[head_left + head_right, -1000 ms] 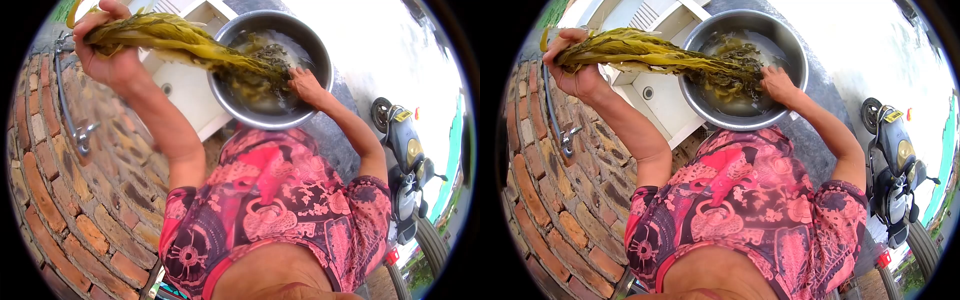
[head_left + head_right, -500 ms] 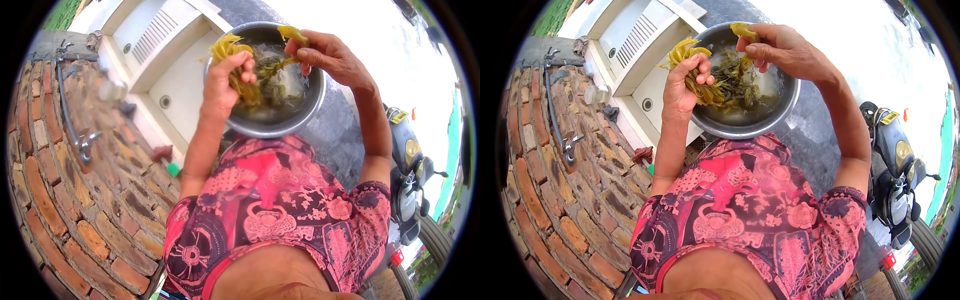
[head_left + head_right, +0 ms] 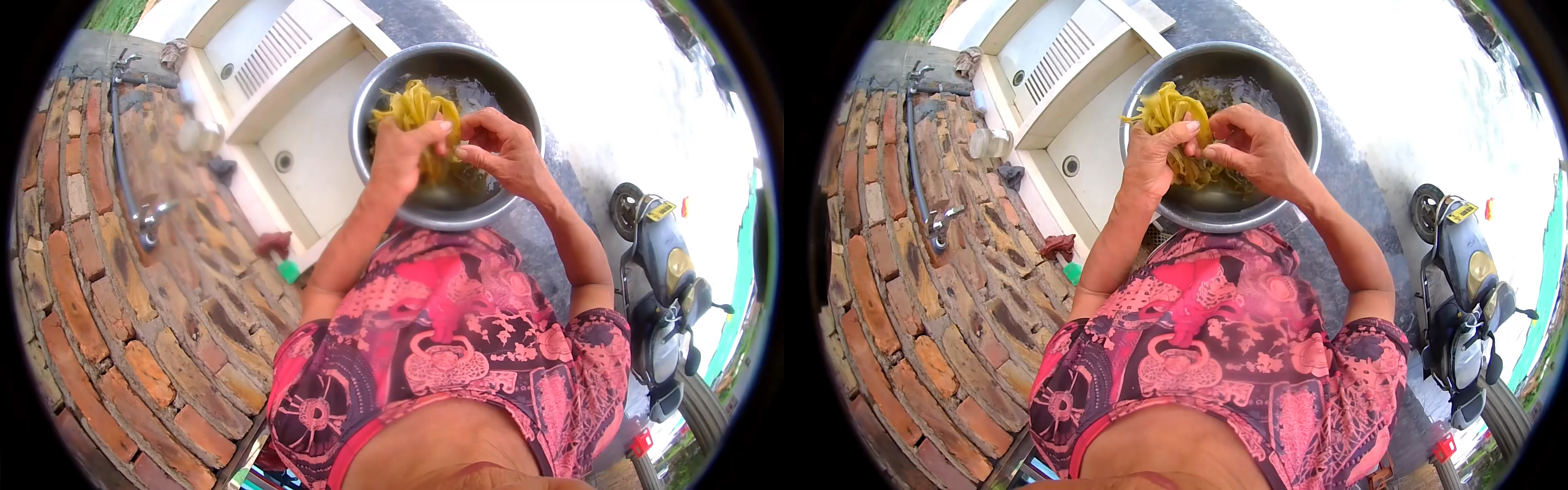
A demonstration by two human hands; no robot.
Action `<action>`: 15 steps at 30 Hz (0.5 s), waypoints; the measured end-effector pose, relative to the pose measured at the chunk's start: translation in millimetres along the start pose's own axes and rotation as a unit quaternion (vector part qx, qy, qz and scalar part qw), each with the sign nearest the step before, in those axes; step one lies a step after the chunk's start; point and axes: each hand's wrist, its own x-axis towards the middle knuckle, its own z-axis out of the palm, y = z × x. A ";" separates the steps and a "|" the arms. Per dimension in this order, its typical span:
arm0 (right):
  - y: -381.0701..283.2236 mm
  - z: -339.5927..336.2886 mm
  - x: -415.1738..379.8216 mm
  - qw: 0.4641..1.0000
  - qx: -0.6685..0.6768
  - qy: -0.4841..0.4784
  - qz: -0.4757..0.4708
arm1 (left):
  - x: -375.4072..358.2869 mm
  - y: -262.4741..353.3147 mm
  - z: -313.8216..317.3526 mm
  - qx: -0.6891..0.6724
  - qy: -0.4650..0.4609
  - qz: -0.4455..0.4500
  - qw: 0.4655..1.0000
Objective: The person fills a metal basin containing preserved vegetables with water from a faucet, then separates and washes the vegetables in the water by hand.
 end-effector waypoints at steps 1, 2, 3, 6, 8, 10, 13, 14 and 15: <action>2.0 -2.1 0.3 1.000 0.001 0.004 0.002 | -0.9 -1.1 2.3 0.001 -0.003 -0.003 1.000; -1.3 -3.8 1.2 0.998 0.036 -0.015 0.057 | -2.0 -1.0 6.0 0.017 0.003 0.001 1.000; -3.7 -4.2 1.2 0.991 0.072 -0.033 0.112 | -3.4 -1.2 9.3 0.033 0.009 0.006 0.999; -4.4 -5.2 1.6 0.992 0.094 0.000 0.078 | -7.5 0.4 11.3 0.105 -0.001 0.031 0.994; -4.1 -5.1 2.0 0.991 0.111 0.014 0.074 | -11.9 1.7 15.1 0.145 0.011 0.045 0.988; -5.1 -2.4 4.5 0.996 0.054 0.017 0.071 | -16.5 1.2 17.1 0.238 0.051 0.078 0.967; 3.1 2.9 8.1 0.999 -0.027 0.041 0.013 | -14.2 -7.7 12.4 0.305 0.067 0.129 0.941; -5.1 5.2 9.8 0.995 -0.065 0.061 -0.040 | -12.5 -9.1 9.9 0.306 0.067 0.128 0.941; -5.9 6.5 11.8 0.995 -0.064 0.061 -0.039 | -10.0 -9.6 6.6 0.333 0.061 0.145 0.930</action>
